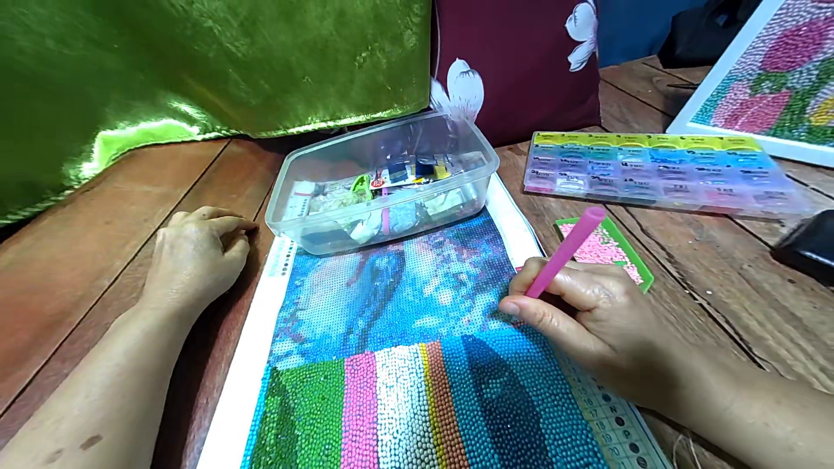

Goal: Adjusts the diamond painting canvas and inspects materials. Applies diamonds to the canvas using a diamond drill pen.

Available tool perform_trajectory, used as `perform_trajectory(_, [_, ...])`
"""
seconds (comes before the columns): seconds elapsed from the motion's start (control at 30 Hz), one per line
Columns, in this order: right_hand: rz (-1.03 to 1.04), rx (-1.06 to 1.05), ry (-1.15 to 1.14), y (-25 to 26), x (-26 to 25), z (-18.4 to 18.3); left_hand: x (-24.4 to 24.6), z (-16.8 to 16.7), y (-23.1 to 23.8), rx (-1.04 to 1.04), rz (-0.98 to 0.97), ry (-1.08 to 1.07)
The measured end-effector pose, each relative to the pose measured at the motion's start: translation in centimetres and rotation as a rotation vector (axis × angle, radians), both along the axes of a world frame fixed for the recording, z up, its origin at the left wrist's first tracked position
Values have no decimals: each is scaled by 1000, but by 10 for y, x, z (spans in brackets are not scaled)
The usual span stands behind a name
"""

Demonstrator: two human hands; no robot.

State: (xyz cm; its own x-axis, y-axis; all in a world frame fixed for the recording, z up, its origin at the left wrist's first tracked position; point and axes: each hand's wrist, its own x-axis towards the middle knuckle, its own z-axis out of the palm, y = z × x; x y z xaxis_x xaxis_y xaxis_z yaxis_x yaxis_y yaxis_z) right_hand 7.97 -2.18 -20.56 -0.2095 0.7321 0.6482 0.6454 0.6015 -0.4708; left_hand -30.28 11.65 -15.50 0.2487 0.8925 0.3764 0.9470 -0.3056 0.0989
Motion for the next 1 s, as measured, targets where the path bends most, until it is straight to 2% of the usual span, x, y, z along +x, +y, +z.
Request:
perform_trajectory(0.23, [68,-141,487,1,10,11,0,-2,2,13,1,-15])
perform_trajectory(0.4, [-12,-162,684,3,40,32,-4,-4,5,32,-14,-24])
perform_trajectory(0.5, [-93,-110,607,1,66,30,-10,-9,10,62,-46,-22])
perform_trajectory(0.67, [-252,-76,324,-8,88,6,-11,-10,10,17,-4,-39])
perform_trajectory(1.0, [-261,-151,279,-1,89,0,13,9,-8,-141,69,-20])
